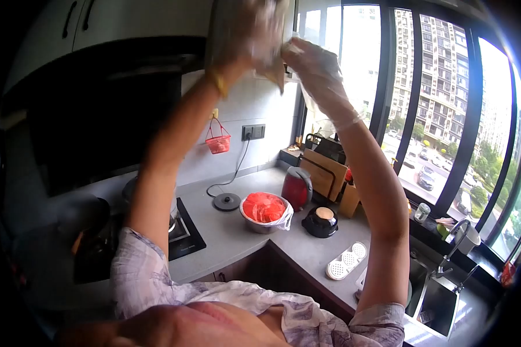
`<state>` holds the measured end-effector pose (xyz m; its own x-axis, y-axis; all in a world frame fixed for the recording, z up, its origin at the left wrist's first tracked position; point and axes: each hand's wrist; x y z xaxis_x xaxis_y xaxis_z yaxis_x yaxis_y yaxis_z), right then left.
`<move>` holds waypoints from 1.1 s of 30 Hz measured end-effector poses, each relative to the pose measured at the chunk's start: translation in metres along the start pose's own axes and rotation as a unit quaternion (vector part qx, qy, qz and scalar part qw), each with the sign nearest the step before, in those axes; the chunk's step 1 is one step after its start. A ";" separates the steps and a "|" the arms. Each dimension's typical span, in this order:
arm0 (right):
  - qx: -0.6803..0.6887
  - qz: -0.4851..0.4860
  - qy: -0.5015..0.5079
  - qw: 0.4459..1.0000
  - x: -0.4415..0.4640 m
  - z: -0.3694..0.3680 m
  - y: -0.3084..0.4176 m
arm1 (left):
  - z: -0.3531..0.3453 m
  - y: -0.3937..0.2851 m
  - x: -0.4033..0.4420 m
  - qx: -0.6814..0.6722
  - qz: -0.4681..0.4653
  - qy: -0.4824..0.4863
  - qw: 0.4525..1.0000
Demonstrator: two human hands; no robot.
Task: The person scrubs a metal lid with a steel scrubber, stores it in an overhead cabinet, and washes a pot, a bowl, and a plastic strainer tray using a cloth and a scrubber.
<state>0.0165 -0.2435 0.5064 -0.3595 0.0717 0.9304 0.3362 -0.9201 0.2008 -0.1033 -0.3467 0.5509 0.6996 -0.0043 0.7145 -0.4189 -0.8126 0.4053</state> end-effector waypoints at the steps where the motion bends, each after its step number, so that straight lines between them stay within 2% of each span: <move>1: 0.002 -0.015 -0.010 1.000 0.003 -0.007 0.004 | -0.013 0.013 0.013 0.190 -0.036 -0.020 0.981; 2: 0.005 -0.030 -0.020 0.999 0.006 -0.011 0.008 | -0.047 0.031 0.035 -0.010 -0.027 0.015 0.999; 4: -0.009 -0.016 -0.015 1.000 0.001 -0.012 0.016 | -0.065 0.041 0.059 -0.278 0.058 0.061 0.957; 6: -0.021 0.010 -0.036 0.999 -0.002 -0.014 0.012 | -0.049 0.029 0.071 -0.400 0.206 0.082 0.889; 7: 0.029 -0.008 -0.045 0.999 0.001 -0.013 0.002 | -0.100 0.026 0.073 -0.402 0.136 0.126 0.897; 8: 0.054 0.001 -0.028 0.998 0.002 -0.011 -0.006 | -0.093 0.011 0.064 -0.073 0.003 0.191 0.979; 9: 0.080 0.008 -0.011 0.997 0.001 -0.008 -0.015 | -0.083 -0.007 0.029 -0.344 0.133 -0.062 0.927; 10: 0.084 0.019 -0.013 0.996 0.002 -0.004 -0.031 | -0.024 -0.008 0.010 -0.201 0.107 -0.022 0.973; 11: 0.087 0.029 -0.014 0.996 0.004 0.001 -0.051 | -0.023 -0.012 -0.001 -0.301 0.123 -0.051 0.944; 13: 0.085 0.036 -0.018 0.996 0.003 0.004 -0.058 | -0.029 -0.027 -0.028 -0.489 0.153 -0.109 0.852; 15: 0.076 0.033 -0.022 0.996 -0.005 0.007 -0.046 | 0.001 -0.039 -0.042 -0.604 0.333 -0.099 0.717; 17: 0.018 -0.053 -0.018 0.998 0.003 0.004 -0.021 | 0.000 -0.047 -0.059 -0.520 0.305 -0.096 0.792; 18: -0.007 -0.047 -0.024 0.999 0.005 0.000 -0.014 | -0.009 -0.047 -0.067 -0.624 0.309 -0.043 0.716; 21: -0.049 0.008 -0.016 0.999 0.009 -0.003 -0.007 | -0.019 -0.030 -0.068 -0.638 0.372 0.051 0.672; 23: -0.024 0.049 0.005 0.999 0.010 0.004 -0.025 | -0.056 -0.021 -0.063 -0.579 0.273 -0.109 0.761; 24: -0.037 0.040 -0.004 0.999 0.009 0.001 -0.022 | -0.074 -0.016 -0.060 -0.526 0.227 -0.186 0.798; 25: -0.051 0.028 -0.010 0.998 0.007 -0.004 -0.012 | -0.084 -0.008 -0.054 -0.492 0.208 -0.203 0.821; 27: -0.061 0.033 -0.013 0.998 0.008 -0.007 -0.006 | -0.090 0.007 -0.031 -0.463 0.206 -0.124 0.853; 30: -0.059 0.048 -0.012 0.997 0.005 -0.006 -0.008 | -0.088 0.011 -0.015 -0.451 0.205 -0.001 0.869; 31: -0.066 0.040 -0.016 0.997 0.003 -0.007 -0.009 | -0.083 0.003 -0.022 -0.436 0.192 -0.001 0.879; 32: -0.072 0.038 -0.018 0.996 0.003 -0.007 -0.009 | -0.067 -0.008 -0.038 -0.428 0.189 -0.050 0.882; 33: -0.078 0.039 -0.021 0.996 0.006 -0.007 -0.008 | -0.053 -0.020 -0.053 -0.477 0.199 -0.090 0.851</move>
<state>0.0056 -0.2383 0.5081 -0.2991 0.0107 0.9542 0.2208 -0.9720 0.0801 -0.1630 -0.2994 0.5352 0.4334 -0.3286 0.8391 -0.8629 0.1174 0.4916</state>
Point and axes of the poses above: each hand's wrist, its own x-axis towards the middle knuckle, its own z-axis out of the back of the hand, y = z × x, and after that the axes turned 14 degrees about -x, right-handed
